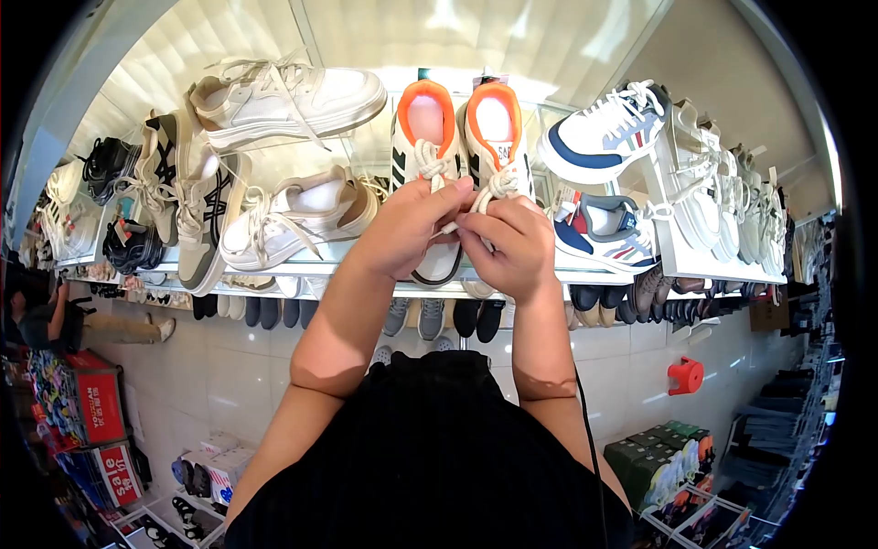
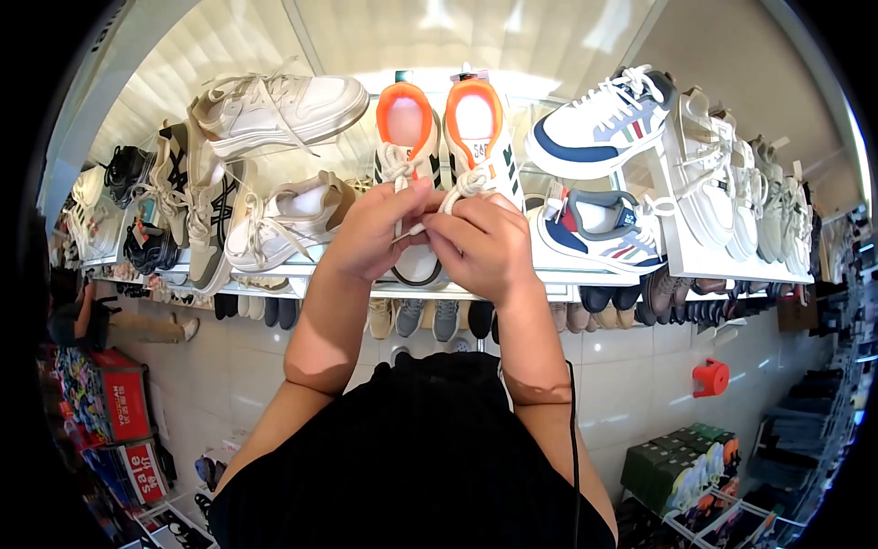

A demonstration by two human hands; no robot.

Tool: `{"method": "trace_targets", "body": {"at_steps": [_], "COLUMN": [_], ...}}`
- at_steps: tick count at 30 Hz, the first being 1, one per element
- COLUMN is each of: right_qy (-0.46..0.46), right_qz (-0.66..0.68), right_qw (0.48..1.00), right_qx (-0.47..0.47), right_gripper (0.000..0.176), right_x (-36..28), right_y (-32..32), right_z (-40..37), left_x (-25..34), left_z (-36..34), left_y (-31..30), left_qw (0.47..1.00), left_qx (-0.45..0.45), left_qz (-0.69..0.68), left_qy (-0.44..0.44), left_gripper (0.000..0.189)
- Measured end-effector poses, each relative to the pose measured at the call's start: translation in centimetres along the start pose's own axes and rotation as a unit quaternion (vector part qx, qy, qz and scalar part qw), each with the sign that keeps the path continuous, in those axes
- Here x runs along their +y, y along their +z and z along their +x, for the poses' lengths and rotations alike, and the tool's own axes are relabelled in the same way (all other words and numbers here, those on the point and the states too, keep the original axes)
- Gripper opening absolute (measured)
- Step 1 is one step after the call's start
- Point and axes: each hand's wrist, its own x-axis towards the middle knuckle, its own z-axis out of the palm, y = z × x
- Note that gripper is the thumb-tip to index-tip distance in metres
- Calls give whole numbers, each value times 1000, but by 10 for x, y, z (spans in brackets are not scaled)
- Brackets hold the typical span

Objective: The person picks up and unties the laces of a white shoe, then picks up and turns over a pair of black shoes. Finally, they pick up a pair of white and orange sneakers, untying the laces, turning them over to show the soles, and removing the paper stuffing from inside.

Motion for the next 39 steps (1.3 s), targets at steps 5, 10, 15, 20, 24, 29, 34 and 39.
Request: {"method": "trace_targets", "body": {"at_steps": [5, 10, 15, 20, 24, 29, 34, 39], "right_qy": [-8, -10, 177, 526, 593, 537, 504, 417], "right_qz": [-89, 32, 192, 625, 650, 673, 704, 763], "right_qw": [994, 999, 960, 576, 469, 497, 490, 482], "right_qx": [-60, -42, 101, 30, 77, 107, 107, 107], "right_gripper": [20, 26, 15, 51, 54, 62, 84, 91], "right_x": [-9, -20, -37, -52, -41, -54, -64, -57], "right_y": [-3, 1, 4, 33, 55, 53, 45, 31], "right_z": [-15, -40, -140, -177, -180, -182, -169, -153], "left_x": [2, -5, -4, -2, 1, 13, 37, 85], "left_z": [3, 8, 12, 22, 24, 21, 9, -13], "left_y": [14, 24, 22, 25, 24, 30, 44, 67], "left_qw": [1000, 998, 995, 986, 981, 965, 956, 899], "left_qx": [14, 50, 59, 50, 36, 3, -23, -105], "left_qz": [13, -2, -13, 71, 103, 116, 97, 156], "left_qy": [-16, 49, 85, 139, 160, 233, 276, 396], "left_gripper": [30, 31, 54, 53, 53, 53, 54, 50]}}
